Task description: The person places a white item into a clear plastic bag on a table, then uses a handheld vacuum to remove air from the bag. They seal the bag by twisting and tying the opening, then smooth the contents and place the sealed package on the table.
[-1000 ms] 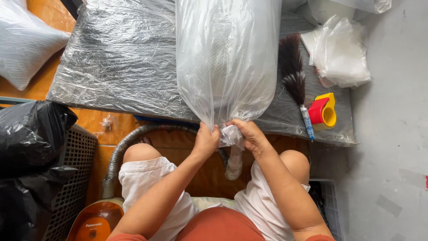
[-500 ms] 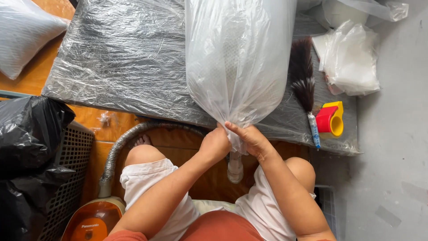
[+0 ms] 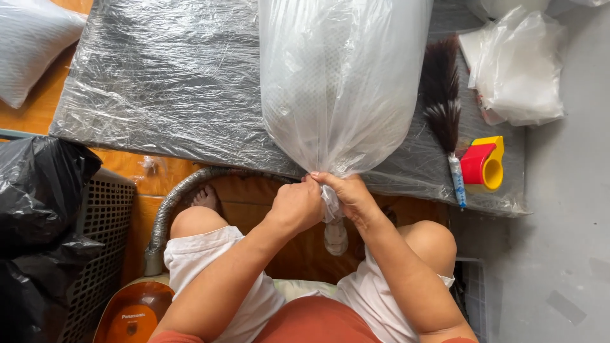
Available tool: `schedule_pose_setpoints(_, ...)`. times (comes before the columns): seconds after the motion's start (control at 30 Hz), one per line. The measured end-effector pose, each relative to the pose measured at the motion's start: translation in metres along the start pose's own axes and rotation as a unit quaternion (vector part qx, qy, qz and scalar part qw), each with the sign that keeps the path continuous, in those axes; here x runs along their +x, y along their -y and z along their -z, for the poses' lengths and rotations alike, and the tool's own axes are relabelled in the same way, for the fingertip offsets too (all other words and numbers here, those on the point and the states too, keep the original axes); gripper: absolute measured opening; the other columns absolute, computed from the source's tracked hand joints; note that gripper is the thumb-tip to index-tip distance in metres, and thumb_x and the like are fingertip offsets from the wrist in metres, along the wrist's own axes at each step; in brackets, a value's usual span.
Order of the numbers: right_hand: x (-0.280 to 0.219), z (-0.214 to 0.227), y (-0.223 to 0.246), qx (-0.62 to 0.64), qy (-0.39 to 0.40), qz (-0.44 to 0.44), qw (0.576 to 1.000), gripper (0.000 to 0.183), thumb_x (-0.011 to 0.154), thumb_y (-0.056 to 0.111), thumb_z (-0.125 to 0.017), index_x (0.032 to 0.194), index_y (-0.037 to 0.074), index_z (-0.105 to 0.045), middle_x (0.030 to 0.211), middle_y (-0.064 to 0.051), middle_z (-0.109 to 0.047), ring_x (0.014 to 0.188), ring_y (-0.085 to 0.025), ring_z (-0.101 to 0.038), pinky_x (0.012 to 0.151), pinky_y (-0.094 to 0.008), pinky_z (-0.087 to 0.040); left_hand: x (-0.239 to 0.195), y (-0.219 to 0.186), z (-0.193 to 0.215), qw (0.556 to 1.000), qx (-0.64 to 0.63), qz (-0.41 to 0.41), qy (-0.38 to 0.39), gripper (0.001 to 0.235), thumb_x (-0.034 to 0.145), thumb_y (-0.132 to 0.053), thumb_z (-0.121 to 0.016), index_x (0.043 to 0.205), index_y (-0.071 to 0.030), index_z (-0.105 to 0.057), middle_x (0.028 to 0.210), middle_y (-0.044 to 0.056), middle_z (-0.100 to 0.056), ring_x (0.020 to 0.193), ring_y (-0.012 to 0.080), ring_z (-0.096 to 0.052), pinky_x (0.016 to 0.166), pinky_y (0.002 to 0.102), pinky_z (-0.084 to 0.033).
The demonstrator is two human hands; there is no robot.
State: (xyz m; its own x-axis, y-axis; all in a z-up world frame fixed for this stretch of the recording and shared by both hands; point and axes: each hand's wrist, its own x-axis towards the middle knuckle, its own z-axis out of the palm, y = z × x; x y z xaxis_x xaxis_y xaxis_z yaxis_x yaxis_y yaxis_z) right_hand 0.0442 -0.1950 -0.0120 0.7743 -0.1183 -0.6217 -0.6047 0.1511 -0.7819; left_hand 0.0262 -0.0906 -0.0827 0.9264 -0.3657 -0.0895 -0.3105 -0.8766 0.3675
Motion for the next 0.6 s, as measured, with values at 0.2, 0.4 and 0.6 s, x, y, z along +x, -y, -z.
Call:
schedule_pose_setpoints(0.2,0.025,0.011,-0.025,0.041,-0.004,0.016,0.999,0.051,0.070,0.009,-0.091,0.116,-0.006,-0.074,0.103,-0.014,-0.075,0.084,-0.023,-0.071,0.073,-0.043,-0.059,-0.016,0.000,0.115,0.982,-0.089,0.014,0.165,0.070,0.087,-0.055,-0.047,0.117,0.007,-0.060,0.091,0.028,-0.074,0.092,0.0490,-0.073,0.081,0.059,-0.054)
schedule_pose_setpoints(0.4,0.061,0.030,-0.050,0.090,0.022,0.056,0.994,0.040,0.074,0.004,-0.086,0.111,-0.005,-0.074,0.092,-0.014,-0.076,0.072,-0.021,-0.073,0.062,-0.038,-0.062,0.000,0.028,0.102,0.935,-0.277,0.207,0.072,0.072,0.106,-0.063,-0.020,0.119,-0.008,-0.063,0.107,0.031,-0.072,0.112,0.0497,-0.066,0.097,0.059,-0.049)
schedule_pose_setpoints(0.6,0.048,0.024,-0.030,0.108,0.050,0.034,0.992,0.046,0.078,0.008,-0.085,0.121,-0.002,-0.072,0.100,-0.015,-0.077,0.076,-0.022,-0.074,0.065,-0.040,-0.062,0.033,0.025,0.043,0.904,-0.390,0.155,-0.080,0.034,0.104,-0.038,-0.049,0.116,-0.007,-0.050,0.110,0.029,-0.067,0.112,0.0513,-0.064,0.095,0.061,-0.052)
